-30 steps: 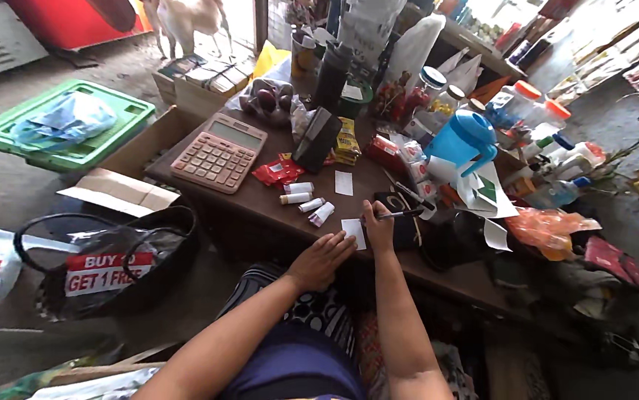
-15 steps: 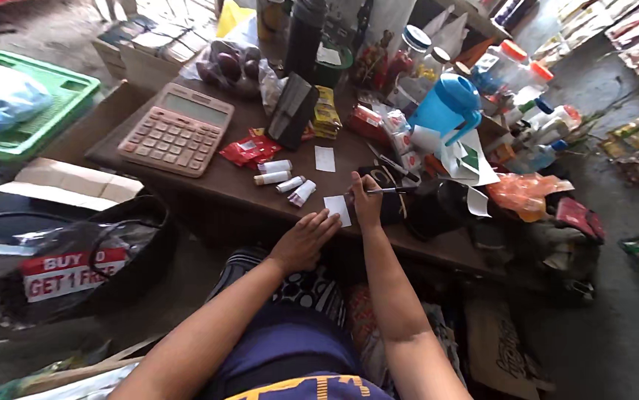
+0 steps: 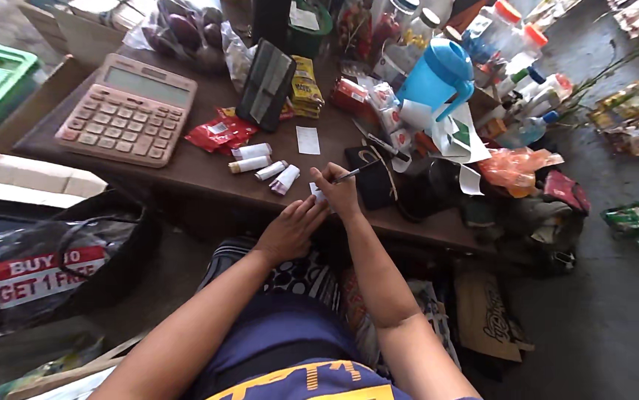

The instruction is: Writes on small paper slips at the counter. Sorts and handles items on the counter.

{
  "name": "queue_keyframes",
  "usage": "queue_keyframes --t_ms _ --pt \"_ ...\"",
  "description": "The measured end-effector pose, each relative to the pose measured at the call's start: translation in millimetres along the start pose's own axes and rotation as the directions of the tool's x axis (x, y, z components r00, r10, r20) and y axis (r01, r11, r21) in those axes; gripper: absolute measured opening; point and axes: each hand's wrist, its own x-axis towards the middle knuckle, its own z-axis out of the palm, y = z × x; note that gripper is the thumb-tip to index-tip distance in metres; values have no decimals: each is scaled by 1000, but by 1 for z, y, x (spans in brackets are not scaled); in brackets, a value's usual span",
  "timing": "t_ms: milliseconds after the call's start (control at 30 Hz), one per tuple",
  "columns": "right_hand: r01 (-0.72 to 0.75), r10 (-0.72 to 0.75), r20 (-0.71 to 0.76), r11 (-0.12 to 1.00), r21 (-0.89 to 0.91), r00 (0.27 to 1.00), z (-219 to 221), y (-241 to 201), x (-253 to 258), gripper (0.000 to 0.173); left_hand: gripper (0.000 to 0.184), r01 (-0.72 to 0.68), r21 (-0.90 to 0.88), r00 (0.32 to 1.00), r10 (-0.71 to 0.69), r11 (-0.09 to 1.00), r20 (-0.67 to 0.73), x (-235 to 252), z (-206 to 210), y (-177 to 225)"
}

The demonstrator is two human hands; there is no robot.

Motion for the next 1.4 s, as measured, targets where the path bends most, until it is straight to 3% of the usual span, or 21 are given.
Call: queue_keyframes --t_ms 800,1400 --pt "96 -96 3 993 75 995 3 5 1 29 56 -2 -12 1000 2 1000 2 -1 1 0" --pt "89 -89 -17 996 13 996 3 6 1 31 57 1 -12 1000 -1 1000 -19 -2 3 1"
